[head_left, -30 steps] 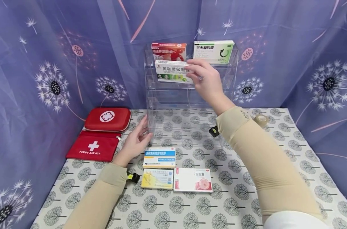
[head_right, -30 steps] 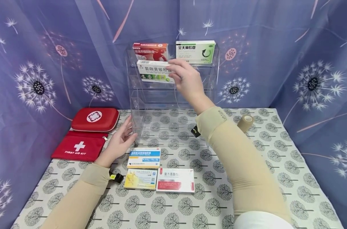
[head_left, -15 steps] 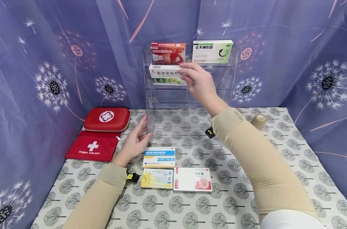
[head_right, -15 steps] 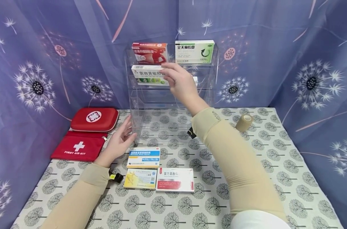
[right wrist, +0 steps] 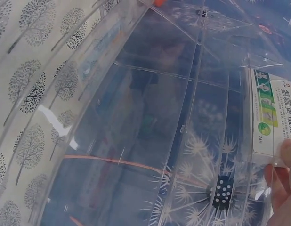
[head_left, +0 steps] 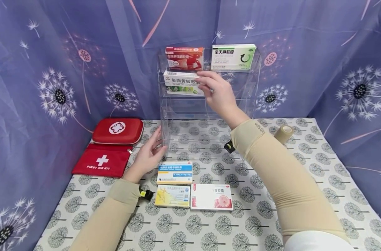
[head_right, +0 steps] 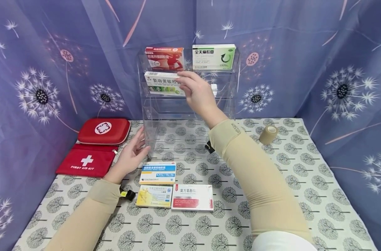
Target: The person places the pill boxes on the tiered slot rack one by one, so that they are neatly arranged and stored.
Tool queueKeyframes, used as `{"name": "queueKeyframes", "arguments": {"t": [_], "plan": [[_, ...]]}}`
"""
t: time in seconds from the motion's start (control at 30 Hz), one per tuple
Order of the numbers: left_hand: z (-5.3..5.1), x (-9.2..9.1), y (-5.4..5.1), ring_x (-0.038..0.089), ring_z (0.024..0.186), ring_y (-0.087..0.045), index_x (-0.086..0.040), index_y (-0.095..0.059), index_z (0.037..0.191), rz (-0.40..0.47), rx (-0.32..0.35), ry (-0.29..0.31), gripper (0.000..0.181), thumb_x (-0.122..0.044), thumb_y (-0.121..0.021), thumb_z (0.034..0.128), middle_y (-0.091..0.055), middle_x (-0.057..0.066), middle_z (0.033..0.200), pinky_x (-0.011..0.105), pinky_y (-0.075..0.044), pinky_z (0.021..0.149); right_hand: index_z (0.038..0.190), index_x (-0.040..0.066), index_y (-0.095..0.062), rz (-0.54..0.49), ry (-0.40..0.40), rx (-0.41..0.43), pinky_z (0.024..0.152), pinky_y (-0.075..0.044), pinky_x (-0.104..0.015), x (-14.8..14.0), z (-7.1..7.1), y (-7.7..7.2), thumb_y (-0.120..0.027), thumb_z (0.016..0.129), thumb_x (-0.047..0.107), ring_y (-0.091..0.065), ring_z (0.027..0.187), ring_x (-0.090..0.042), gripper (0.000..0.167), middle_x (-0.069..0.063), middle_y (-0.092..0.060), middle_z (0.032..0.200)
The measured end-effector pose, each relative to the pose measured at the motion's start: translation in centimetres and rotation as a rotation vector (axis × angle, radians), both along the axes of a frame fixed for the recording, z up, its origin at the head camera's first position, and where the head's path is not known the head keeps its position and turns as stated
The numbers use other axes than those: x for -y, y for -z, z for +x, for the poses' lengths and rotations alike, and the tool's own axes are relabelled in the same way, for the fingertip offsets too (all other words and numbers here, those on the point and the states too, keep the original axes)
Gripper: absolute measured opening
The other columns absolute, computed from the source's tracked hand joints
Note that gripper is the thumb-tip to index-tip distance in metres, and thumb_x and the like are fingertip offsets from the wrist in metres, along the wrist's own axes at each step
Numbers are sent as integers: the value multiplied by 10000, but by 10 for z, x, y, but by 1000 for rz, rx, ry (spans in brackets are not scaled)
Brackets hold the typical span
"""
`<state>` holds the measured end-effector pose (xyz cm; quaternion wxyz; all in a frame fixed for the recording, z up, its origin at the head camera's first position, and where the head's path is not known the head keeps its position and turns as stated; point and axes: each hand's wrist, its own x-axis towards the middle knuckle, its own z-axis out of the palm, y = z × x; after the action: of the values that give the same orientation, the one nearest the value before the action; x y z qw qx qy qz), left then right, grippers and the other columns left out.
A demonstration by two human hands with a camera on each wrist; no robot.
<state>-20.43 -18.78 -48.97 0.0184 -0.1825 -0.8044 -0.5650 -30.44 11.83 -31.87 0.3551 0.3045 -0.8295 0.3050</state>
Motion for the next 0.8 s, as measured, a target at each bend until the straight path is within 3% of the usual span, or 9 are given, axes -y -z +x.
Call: {"name": "queueKeyframes", "arguments": {"t": [0.33,0.57,0.8], "plan": [[-1,0,0,412,1551,-534,-424,-251,1756,12,15,5,877,-95,-698,1076,-368,201,1778,380,-526,1216,1240,56,-817,-36,4,18,1077,-656,-369,1,3,-1,-773,1025,82,-778,1216,-283,221,-76,-759,1433],[-1,0,0,433,1558,-516,-356,-236,1771,20,5,15,871,-80,-687,1079,-370,213,1775,375,-521,1221,1259,70,-809,-57,12,25,1085,-651,-369,0,8,-4,-790,1021,118,-762,1253,-281,244,-74,-748,1453],[-2,1,1,422,1566,-512,-402,-231,1765,3,20,4,878,-104,-693,1081,-355,207,1783,362,-518,1223,1287,28,-779,-129,-2,49,1081,-659,-328,-7,13,-3,-814,1000,100,-733,1307,-293,298,-117,-730,1464]]}}
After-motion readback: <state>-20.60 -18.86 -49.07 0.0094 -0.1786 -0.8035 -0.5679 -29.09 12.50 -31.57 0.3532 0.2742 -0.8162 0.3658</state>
